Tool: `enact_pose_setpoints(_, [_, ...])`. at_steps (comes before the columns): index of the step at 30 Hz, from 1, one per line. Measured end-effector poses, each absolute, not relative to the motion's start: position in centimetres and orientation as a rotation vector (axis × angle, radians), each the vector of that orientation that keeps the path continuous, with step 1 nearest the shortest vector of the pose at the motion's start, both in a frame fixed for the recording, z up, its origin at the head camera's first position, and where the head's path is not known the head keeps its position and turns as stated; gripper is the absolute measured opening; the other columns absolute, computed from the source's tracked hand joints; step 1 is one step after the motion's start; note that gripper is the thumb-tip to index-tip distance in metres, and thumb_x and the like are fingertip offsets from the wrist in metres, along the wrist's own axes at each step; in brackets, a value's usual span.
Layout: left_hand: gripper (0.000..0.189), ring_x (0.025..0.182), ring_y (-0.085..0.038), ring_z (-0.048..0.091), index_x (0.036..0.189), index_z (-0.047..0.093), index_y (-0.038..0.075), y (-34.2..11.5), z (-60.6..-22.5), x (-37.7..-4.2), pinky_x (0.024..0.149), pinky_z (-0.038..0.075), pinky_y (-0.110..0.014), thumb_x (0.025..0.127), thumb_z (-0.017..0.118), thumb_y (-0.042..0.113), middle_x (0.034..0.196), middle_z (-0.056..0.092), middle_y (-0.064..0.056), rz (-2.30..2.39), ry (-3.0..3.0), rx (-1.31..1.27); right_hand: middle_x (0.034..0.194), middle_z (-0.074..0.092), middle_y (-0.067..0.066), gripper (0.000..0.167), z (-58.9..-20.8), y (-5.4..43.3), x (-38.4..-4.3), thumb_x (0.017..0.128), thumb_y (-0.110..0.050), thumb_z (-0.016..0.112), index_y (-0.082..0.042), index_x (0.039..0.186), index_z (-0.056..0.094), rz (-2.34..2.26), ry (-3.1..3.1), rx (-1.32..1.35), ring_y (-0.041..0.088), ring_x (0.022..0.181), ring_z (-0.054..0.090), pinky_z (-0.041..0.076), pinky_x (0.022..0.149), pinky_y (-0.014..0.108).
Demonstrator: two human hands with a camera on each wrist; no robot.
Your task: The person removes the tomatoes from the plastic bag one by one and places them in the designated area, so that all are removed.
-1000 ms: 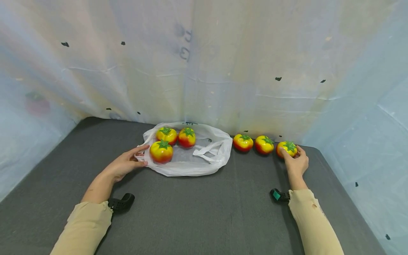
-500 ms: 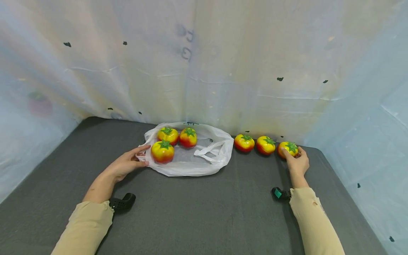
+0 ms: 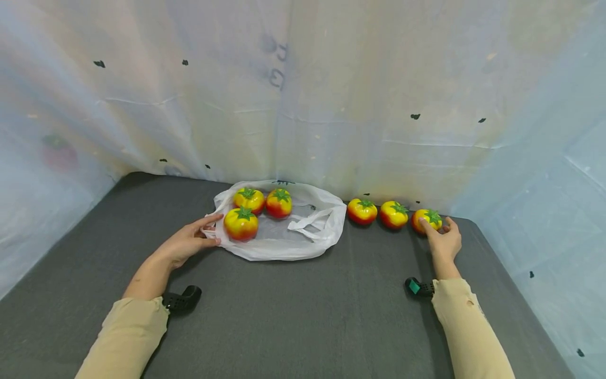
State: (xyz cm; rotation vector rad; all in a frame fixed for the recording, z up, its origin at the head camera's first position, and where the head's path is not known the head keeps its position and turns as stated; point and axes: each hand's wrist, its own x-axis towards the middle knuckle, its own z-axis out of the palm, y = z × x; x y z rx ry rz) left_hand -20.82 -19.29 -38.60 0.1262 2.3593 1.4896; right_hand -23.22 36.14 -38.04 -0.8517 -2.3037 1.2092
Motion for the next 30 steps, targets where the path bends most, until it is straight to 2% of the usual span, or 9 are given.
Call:
enact_pose_setpoints(13, [0.072, 0.107, -0.034, 0.039, 0.152, 0.023, 0.008, -19.2, -38.4, -20.6, 0.086, 0.035, -0.039, 0.093, 0.062, 0.016, 0.132, 0.034, -0.026, 1.488, 2.361, 0.125, 0.15, 0.031, 0.016, 0.081, -36.7, 34.2, -23.2, 0.085, -0.042, 0.069, -0.012, 0.15, 0.032, 1.282, -2.188, -0.801, 0.03, 0.138, 0.031, 0.027, 0.113, 0.044])
enact_pose_setpoints(20, [0.072, 0.107, -0.033, 0.039, 0.152, 0.023, 0.007, -19.1, -38.4, -20.6, 0.085, 0.035, -0.036, 0.093, 0.062, 0.016, 0.129, 0.035, -0.025, 1.49, 2.361, 0.127, 0.147, 0.036, 0.014, 0.077, -36.5, 33.0, -23.1, 0.084, -0.041, 0.071, -0.011, 0.146, 0.038, 1.278, -2.142, -0.734, 0.028, 0.137, 0.034, 0.029, 0.112, 0.041])
enact_pose_setpoints(30, [0.072, 0.109, -0.034, 0.039, 0.152, 0.022, 0.008, -19.3, -38.7, -20.8, 0.089, 0.036, -0.042, 0.093, 0.062, 0.016, 0.131, 0.035, -0.026, 1.491, 2.364, 0.133, 0.146, 0.041, 0.013, 0.075, -36.2, 31.6, -23.0, 0.081, -0.045, 0.072, -0.012, 0.143, 0.044, 1.317, -2.136, -0.652, 0.028, 0.135, 0.038, 0.032, 0.11, 0.042])
